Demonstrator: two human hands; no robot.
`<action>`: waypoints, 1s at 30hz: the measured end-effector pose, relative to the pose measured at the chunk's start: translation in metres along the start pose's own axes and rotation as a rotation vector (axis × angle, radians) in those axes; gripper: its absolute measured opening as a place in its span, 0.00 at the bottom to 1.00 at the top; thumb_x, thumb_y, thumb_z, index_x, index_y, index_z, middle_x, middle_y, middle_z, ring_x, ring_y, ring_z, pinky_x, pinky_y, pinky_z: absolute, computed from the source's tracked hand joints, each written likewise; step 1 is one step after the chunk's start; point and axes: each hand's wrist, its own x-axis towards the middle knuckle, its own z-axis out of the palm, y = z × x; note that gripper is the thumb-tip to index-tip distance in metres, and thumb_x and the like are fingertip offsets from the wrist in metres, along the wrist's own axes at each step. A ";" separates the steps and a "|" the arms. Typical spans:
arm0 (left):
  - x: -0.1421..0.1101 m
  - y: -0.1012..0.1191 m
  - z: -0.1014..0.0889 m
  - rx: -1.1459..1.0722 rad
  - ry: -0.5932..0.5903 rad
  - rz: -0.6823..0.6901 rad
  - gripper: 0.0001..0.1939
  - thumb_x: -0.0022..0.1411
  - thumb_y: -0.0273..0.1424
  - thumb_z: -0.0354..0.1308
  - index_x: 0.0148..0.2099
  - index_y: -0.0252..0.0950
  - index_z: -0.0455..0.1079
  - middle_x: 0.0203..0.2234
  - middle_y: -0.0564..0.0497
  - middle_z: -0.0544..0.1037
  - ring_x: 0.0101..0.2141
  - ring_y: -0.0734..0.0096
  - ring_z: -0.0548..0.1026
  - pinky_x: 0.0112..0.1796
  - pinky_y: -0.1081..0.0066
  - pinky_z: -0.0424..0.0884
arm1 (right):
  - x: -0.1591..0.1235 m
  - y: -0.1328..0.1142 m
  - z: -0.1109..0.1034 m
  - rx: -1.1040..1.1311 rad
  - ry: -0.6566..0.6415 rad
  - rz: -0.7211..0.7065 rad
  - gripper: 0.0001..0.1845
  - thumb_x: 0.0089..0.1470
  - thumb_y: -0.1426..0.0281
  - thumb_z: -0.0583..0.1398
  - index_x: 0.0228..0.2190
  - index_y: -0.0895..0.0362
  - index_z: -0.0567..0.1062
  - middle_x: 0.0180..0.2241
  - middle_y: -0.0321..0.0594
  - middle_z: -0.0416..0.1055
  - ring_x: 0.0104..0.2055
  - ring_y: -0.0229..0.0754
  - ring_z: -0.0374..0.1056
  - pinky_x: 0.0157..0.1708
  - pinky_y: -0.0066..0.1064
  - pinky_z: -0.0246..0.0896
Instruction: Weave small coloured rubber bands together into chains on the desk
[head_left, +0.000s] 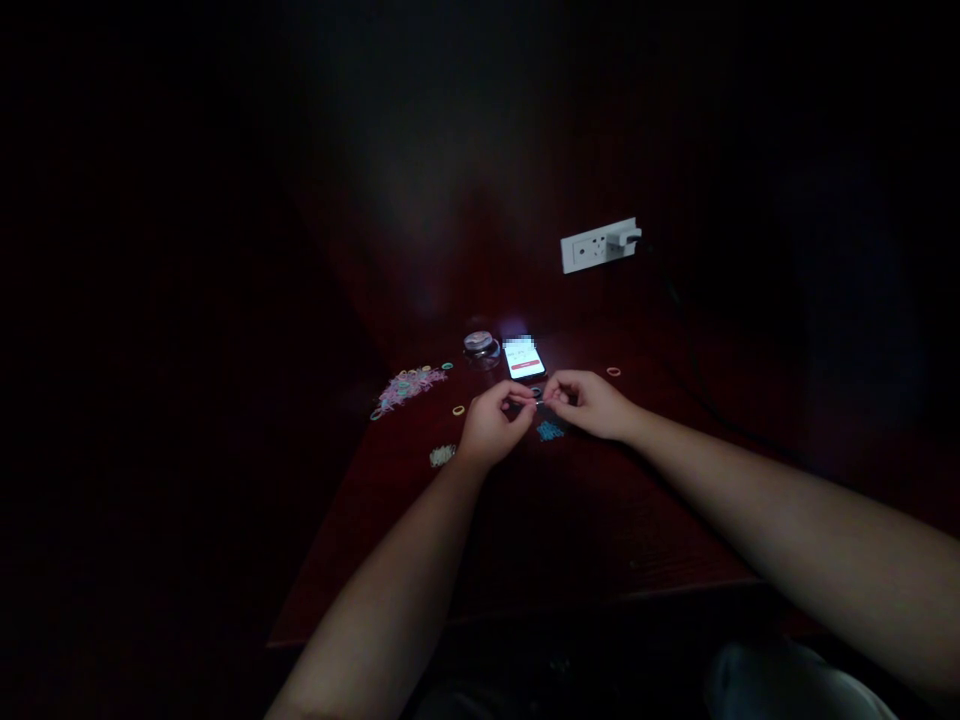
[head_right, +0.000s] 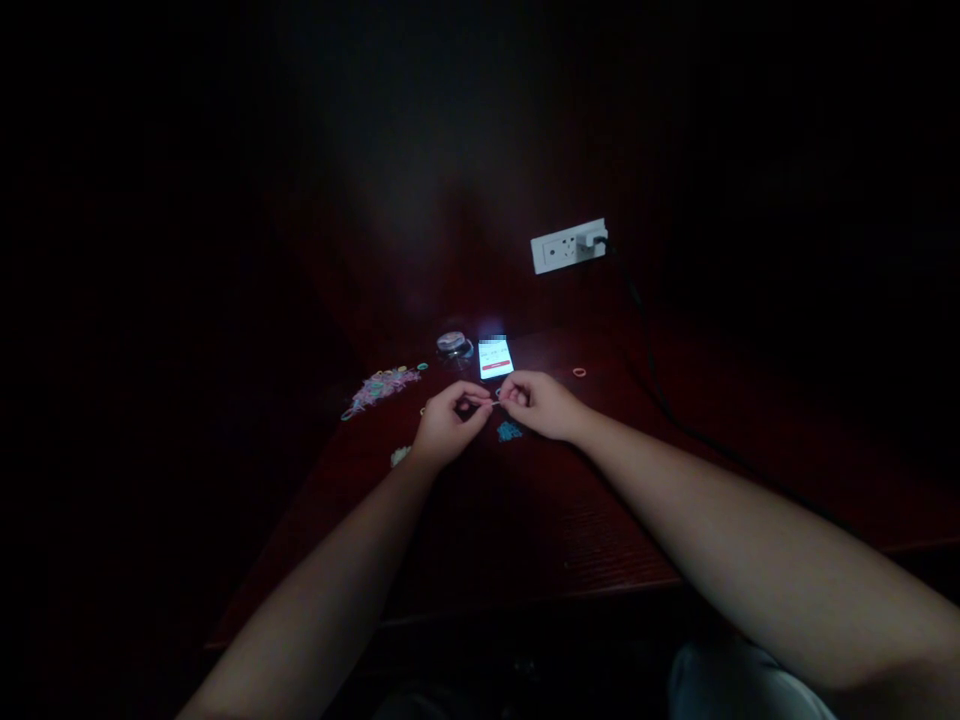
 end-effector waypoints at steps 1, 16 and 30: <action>0.000 0.000 0.000 -0.005 -0.007 0.000 0.06 0.57 0.27 0.59 0.39 0.36 0.72 0.32 0.50 0.79 0.34 0.72 0.76 0.36 0.72 0.69 | 0.000 0.000 0.000 -0.001 -0.001 -0.003 0.06 0.48 0.69 0.59 0.28 0.60 0.71 0.21 0.33 0.62 0.22 0.32 0.56 0.23 0.25 0.52; 0.000 -0.004 0.001 -0.012 -0.055 -0.039 0.09 0.57 0.30 0.60 0.42 0.35 0.74 0.36 0.47 0.80 0.36 0.69 0.77 0.38 0.69 0.73 | -0.001 -0.001 -0.001 -0.016 -0.024 -0.025 0.06 0.49 0.69 0.60 0.28 0.60 0.71 0.21 0.33 0.62 0.23 0.32 0.56 0.23 0.25 0.53; 0.000 -0.002 -0.002 0.058 -0.067 -0.071 0.08 0.57 0.33 0.60 0.38 0.36 0.77 0.31 0.50 0.81 0.31 0.71 0.77 0.34 0.71 0.72 | -0.001 -0.003 -0.002 -0.064 0.004 -0.050 0.05 0.49 0.70 0.58 0.28 0.60 0.71 0.21 0.33 0.62 0.24 0.33 0.56 0.23 0.25 0.53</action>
